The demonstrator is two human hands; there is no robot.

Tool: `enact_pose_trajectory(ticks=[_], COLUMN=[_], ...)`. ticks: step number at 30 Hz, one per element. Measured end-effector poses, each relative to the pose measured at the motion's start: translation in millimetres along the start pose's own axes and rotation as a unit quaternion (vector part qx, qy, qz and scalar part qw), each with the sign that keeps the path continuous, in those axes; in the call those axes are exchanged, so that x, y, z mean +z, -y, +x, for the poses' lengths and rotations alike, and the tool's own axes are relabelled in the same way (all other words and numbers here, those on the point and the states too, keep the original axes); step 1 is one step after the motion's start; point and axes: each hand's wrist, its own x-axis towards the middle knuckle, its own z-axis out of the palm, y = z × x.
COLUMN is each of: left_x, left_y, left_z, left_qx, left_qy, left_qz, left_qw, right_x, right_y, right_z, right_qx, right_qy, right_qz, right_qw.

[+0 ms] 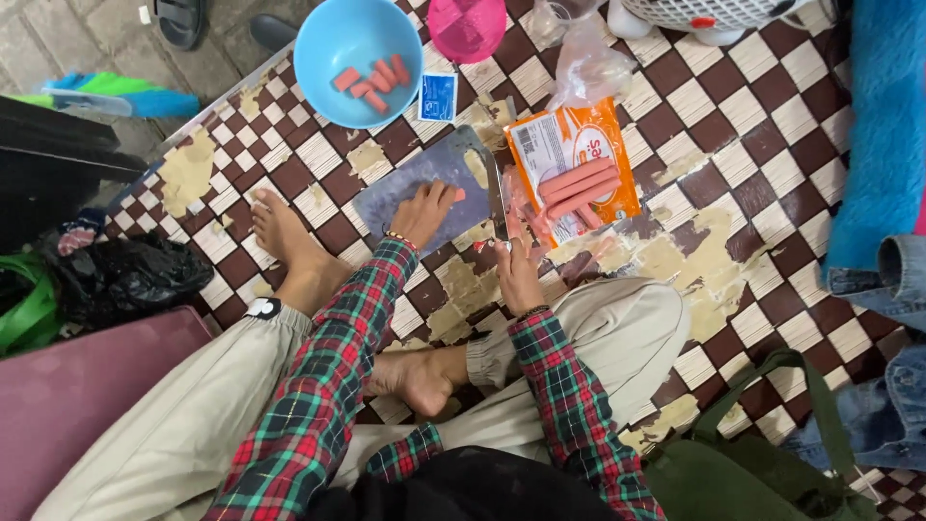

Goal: A person is sitting on the floor cutting sausages into smaller pieces using a knife on a small cutting board.

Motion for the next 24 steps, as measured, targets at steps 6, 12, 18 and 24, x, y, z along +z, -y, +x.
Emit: enact_pose_trajectory(ticks=[6, 12, 18, 24], left_x=[-44, -110, -29, -57], left_y=[41, 122, 171, 8], left_z=[36, 135, 147, 185], left_qx=[-0.106, -0.361, -0.094, -0.041], left_qy=[0.027, 0.021, 0.058, 0.096], left_qz=[-0.231, -0.436, 0.001, -0.115], left_qw=[0.967, 0.824, 0.994, 0.988], right_x=[-9, 6, 6, -2], right_y=[13, -3, -5, -9], right_z=[0, 8, 7, 10], right_qx=[0.004, -0.019, -0.048, -0.026], right_qy=[-0.008, -0.011, -0.050, -0.182], right_qz=[0.027, 0.066, 0.083, 0.308], right_qw=[1.000, 0.998, 0.994, 0.933])
